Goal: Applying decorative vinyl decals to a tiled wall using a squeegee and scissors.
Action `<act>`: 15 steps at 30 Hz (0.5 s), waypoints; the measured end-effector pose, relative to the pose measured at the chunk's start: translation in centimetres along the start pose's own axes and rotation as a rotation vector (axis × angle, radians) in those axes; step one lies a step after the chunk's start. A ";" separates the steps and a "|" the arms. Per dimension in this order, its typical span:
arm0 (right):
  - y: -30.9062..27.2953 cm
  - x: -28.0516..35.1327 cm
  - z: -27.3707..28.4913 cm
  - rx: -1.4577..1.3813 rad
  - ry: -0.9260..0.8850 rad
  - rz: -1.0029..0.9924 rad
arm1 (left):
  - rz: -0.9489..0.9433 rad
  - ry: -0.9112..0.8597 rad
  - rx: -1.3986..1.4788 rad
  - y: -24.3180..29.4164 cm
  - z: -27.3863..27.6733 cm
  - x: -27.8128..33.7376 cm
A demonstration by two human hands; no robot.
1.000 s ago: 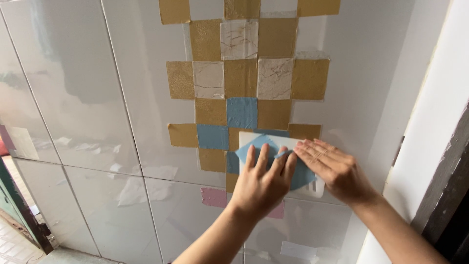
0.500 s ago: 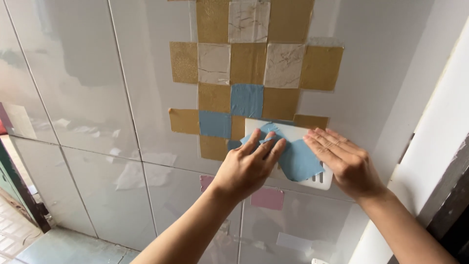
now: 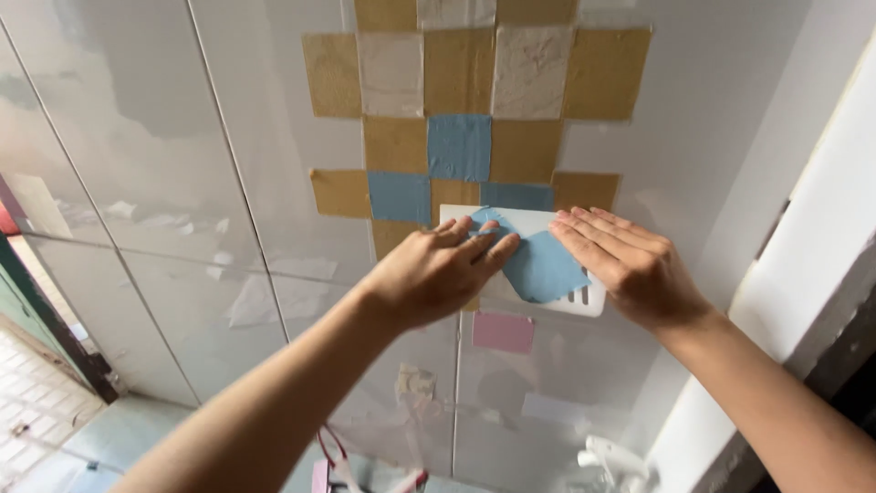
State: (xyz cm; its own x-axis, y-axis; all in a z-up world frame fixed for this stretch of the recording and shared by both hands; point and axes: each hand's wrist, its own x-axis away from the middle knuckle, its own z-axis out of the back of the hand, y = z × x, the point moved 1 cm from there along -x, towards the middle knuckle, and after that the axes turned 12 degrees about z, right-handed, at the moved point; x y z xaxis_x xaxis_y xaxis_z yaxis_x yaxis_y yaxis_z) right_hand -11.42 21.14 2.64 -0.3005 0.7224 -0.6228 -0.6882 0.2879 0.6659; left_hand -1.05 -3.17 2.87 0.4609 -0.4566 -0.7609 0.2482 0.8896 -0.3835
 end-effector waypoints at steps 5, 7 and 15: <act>-0.7 0.9 -0.8 -0.102 -0.050 -0.041 | -0.117 -0.226 -0.006 -1.8 1.3 0.4; -0.4 -0.6 1.0 -0.091 0.021 -0.082 | -0.138 -0.093 0.074 -2.7 1.4 -0.2; 0.0 1.4 -1.8 -0.117 -0.087 0.001 | -0.149 -0.136 0.004 -3.9 -1.4 1.4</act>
State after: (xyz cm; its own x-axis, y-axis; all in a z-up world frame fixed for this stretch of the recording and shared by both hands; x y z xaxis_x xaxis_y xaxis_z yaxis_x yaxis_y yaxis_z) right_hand -13.01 20.97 1.03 -0.2461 0.7761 -0.5806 -0.7614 0.2158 0.6113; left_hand -2.58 -7.21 2.59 0.5295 -0.5811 -0.6181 0.3258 0.8120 -0.4843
